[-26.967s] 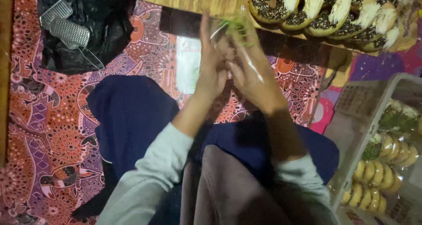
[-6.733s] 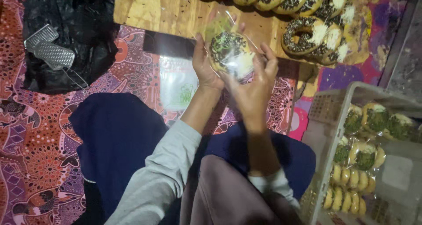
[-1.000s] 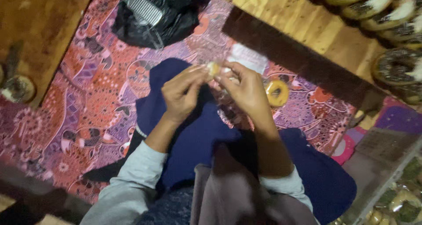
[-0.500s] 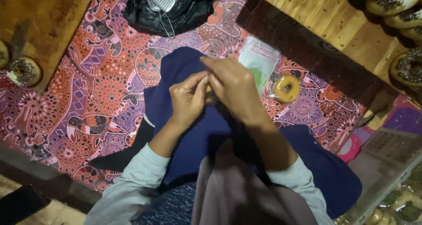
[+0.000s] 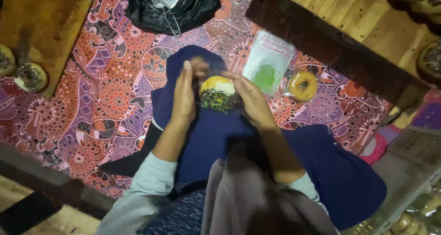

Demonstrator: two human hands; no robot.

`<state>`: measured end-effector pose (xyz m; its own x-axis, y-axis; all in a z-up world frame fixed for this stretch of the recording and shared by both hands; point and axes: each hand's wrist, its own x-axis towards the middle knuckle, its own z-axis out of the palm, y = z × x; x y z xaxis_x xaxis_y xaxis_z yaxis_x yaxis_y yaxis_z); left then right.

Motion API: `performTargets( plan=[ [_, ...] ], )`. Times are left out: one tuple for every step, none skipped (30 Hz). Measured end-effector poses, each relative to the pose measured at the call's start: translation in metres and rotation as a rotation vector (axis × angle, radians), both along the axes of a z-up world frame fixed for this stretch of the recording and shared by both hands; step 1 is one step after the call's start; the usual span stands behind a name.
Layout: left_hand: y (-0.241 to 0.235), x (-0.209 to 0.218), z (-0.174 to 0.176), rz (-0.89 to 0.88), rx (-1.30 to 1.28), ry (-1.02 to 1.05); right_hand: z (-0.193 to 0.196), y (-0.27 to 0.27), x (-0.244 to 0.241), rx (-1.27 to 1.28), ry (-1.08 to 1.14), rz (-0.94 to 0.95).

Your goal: The person sits on a patterned mat and repeatedly picks doughnuts from a wooden board, places each into a clear plastic bag, and sets the bagged doughnut into a nearby plastic crate. The process continues with multiple doughnuts throughout the clip.

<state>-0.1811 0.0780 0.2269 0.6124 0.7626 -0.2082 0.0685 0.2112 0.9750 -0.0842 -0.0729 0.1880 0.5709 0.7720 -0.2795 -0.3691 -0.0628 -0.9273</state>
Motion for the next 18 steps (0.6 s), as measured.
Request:
performTargets(
  plan=[
    [0.003,-0.006,-0.009,-0.08,-0.341,-0.013,0.004,0.006,-0.001,-0.017,-0.099,0.035],
    [0.004,-0.01,-0.017,-0.125,-0.206,0.003,0.01,0.008,0.001,-0.051,-0.072,0.008],
    [0.003,-0.014,-0.024,-0.168,-0.07,0.018,0.017,0.01,0.002,-0.085,-0.044,-0.019],
    [0.002,-0.016,-0.029,-0.216,0.067,0.028,0.024,0.011,0.003,-0.119,-0.02,-0.051],
    [0.003,-0.015,-0.034,-0.158,0.117,-0.046,0.029,0.013,0.005,-0.119,-0.27,-0.137],
    [0.0,-0.015,-0.036,-0.105,0.162,-0.115,0.033,0.012,0.005,-0.125,-0.516,-0.223],
    [-0.003,-0.016,-0.036,-0.051,0.206,-0.185,0.035,0.012,0.004,-0.133,-0.763,-0.305],
    [-0.008,-0.019,-0.035,-0.004,0.262,-0.195,0.034,0.011,0.0,-0.127,-0.832,-0.362],
    [-0.014,-0.024,-0.032,0.042,0.318,-0.205,0.03,0.01,-0.004,-0.12,-0.903,-0.418],
    [-0.017,-0.027,-0.029,0.093,0.377,-0.22,0.024,0.011,-0.005,-0.107,-0.979,-0.469],
    [-0.021,-0.031,-0.025,0.072,0.44,-0.137,0.017,0.011,-0.009,-0.169,-0.9,-0.42],
    [-0.02,-0.032,-0.022,0.054,0.517,-0.069,0.006,0.014,-0.009,-0.212,-0.83,-0.377],
    [-0.019,-0.032,-0.02,0.038,0.593,0.0,-0.004,0.015,-0.008,-0.254,-0.761,-0.333],
    [-0.019,-0.035,-0.019,0.017,0.573,0.075,-0.017,0.014,-0.012,-0.299,-0.697,-0.306],
    [-0.018,-0.036,-0.021,-0.005,0.553,0.15,-0.031,0.013,-0.015,-0.343,-0.634,-0.278],
    [-0.022,-0.042,-0.023,-0.034,0.524,0.238,-0.045,0.005,-0.024,-0.398,-0.556,-0.246],
    [-0.026,-0.044,-0.028,-0.049,0.548,0.216,-0.059,-0.002,-0.026,-0.359,-0.571,-0.287],
    [-0.032,-0.042,-0.035,-0.065,0.565,0.198,-0.072,-0.012,-0.027,-0.325,-0.583,-0.322]
  ],
)
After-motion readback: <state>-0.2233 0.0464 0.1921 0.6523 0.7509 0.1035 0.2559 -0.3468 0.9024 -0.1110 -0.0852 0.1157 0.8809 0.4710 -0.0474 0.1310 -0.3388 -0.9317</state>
